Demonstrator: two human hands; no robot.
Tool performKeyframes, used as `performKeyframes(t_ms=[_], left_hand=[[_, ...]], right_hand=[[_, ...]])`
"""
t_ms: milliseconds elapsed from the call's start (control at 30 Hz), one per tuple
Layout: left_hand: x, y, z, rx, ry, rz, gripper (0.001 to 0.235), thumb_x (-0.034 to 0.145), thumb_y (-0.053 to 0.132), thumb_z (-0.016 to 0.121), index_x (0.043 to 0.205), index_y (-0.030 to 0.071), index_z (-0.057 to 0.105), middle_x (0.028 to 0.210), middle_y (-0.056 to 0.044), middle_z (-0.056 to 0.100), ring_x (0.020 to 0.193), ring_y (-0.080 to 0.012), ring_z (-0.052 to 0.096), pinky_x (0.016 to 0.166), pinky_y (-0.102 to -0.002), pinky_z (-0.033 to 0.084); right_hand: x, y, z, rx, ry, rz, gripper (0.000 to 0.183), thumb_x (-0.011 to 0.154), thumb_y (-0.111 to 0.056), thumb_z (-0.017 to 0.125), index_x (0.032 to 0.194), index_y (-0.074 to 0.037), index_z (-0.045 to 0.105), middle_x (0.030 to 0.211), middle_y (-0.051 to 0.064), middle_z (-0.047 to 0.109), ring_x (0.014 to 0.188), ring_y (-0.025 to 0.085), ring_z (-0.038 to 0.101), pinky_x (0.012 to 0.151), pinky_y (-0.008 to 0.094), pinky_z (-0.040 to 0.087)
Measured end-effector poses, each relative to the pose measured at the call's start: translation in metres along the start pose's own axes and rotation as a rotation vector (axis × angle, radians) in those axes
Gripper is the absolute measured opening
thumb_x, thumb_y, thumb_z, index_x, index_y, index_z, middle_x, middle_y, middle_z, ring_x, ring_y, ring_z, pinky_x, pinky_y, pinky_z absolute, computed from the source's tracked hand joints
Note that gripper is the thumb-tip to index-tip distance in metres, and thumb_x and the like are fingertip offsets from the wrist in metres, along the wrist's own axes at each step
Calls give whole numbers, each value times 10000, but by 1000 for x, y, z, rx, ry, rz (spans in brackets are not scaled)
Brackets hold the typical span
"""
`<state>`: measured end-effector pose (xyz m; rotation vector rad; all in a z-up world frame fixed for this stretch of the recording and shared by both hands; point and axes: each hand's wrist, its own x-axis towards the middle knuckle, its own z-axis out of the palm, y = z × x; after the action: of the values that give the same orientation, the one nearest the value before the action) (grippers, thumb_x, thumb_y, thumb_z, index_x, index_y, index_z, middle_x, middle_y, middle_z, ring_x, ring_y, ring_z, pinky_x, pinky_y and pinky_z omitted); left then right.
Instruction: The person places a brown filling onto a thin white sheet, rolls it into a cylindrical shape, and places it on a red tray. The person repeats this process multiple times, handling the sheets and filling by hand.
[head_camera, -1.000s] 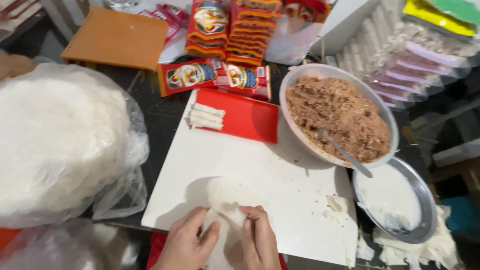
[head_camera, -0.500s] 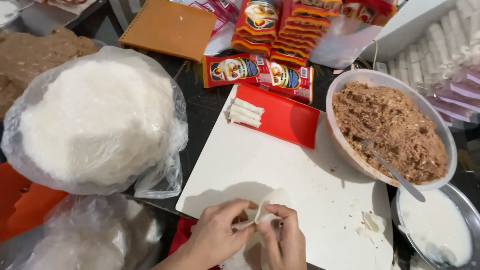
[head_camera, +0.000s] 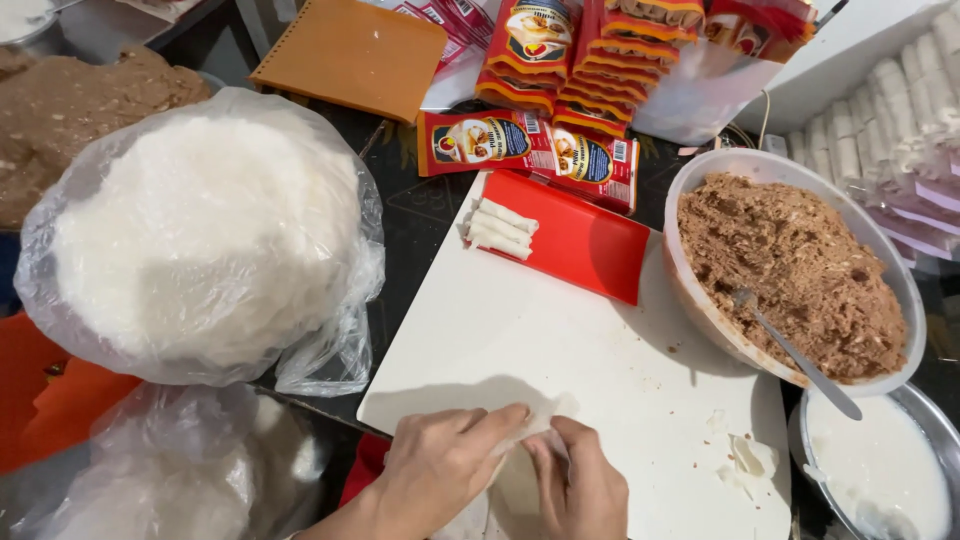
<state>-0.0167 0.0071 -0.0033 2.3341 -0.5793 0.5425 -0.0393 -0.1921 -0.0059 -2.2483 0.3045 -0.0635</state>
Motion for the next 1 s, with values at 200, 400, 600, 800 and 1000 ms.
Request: performKeyframes(t_ms=[200,400,600,800,1000], left_hand=[[5,0,-3,52,74,-55,510,672,73,708,1162,212,742,780,48,803,615,-226,758,453,-422,544],[14,18,-8,-3,-55,-102,286,1018,308,651,1239,156,752,686,-30,777,517,-385,715,424,-565,529],[2,16,-3,301,121,151,310,1007,233,747,1284,93,752,577,49,612,423,-164,626,298,-391,434],[13,25,-18,258,227,36,89,1040,250,674,1033,187,736,579,93,605,421,-104,602,309,-340,412],[28,19,-18,-180,-192,-176,387,906,267,758,1278,192,682,959,-5,832,795,-361,785,606,-543,578]], right_hand=[[11,-5,-16,-249,253,-212,176,1014,-345,680,1125,-222,743,1056,-90,841,859,164,797,782,322,592],[-5,-20,-1,138,-41,-126,239,952,-308,760,1050,-141,621,867,-58,675,488,87,399,486,263,360],[14,6,4,-64,296,-697,75,978,-139,724,1002,-85,679,846,36,721,597,137,602,589,251,525],[18,-10,-7,-102,407,-114,224,1014,-316,668,1169,-157,696,908,52,786,738,283,730,721,412,558],[8,-24,-9,589,-24,-56,477,869,-372,777,1253,-99,700,1013,90,814,787,135,671,673,255,522]])
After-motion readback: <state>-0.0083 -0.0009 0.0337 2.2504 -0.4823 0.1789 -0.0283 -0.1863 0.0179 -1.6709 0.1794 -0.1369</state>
